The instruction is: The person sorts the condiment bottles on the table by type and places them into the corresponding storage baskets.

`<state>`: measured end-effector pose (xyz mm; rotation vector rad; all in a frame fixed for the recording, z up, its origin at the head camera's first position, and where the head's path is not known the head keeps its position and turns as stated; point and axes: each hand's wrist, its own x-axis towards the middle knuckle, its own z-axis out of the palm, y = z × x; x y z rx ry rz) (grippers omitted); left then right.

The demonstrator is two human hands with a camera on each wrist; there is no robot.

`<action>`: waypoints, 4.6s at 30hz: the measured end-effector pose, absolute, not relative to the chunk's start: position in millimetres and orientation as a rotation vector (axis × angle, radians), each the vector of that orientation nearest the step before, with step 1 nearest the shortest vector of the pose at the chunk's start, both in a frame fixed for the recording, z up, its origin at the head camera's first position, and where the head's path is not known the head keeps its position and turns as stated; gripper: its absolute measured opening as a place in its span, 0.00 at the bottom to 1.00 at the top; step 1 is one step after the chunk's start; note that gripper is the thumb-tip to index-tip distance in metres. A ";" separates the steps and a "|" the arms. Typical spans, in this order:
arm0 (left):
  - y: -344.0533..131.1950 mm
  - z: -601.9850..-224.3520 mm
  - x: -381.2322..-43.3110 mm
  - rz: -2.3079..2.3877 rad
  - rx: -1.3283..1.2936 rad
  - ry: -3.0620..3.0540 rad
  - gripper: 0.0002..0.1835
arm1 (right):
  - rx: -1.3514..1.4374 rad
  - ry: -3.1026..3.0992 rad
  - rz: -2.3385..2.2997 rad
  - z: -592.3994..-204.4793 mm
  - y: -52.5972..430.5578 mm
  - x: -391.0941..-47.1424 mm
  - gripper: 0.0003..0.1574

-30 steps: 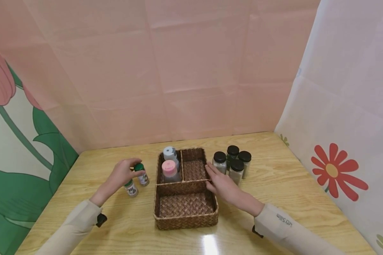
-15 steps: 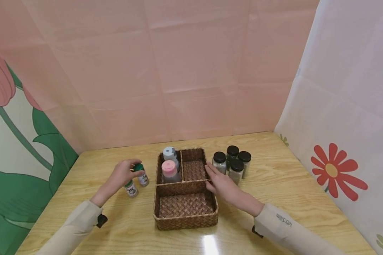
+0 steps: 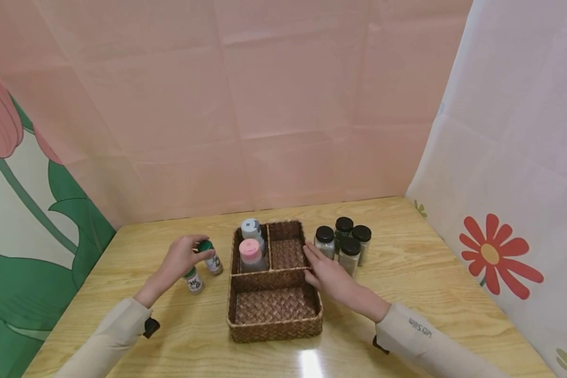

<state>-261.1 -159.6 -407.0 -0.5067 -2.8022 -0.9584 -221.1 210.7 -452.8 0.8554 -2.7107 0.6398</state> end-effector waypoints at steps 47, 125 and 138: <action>-156.4 -380.4 -265.3 -0.945 -0.569 -2.594 0.20 | 0.875 -2.652 0.624 -452.0 210.6 -220.4 0.36; -71.9 -321.6 -285.9 -1.091 -0.691 -2.355 0.23 | 0.867 -2.684 0.661 -449.5 210.4 -217.2 0.37; -44.8 -321.6 -292.0 -1.099 -0.774 -2.317 0.23 | 0.866 -2.686 0.662 -449.7 212.4 -217.5 0.37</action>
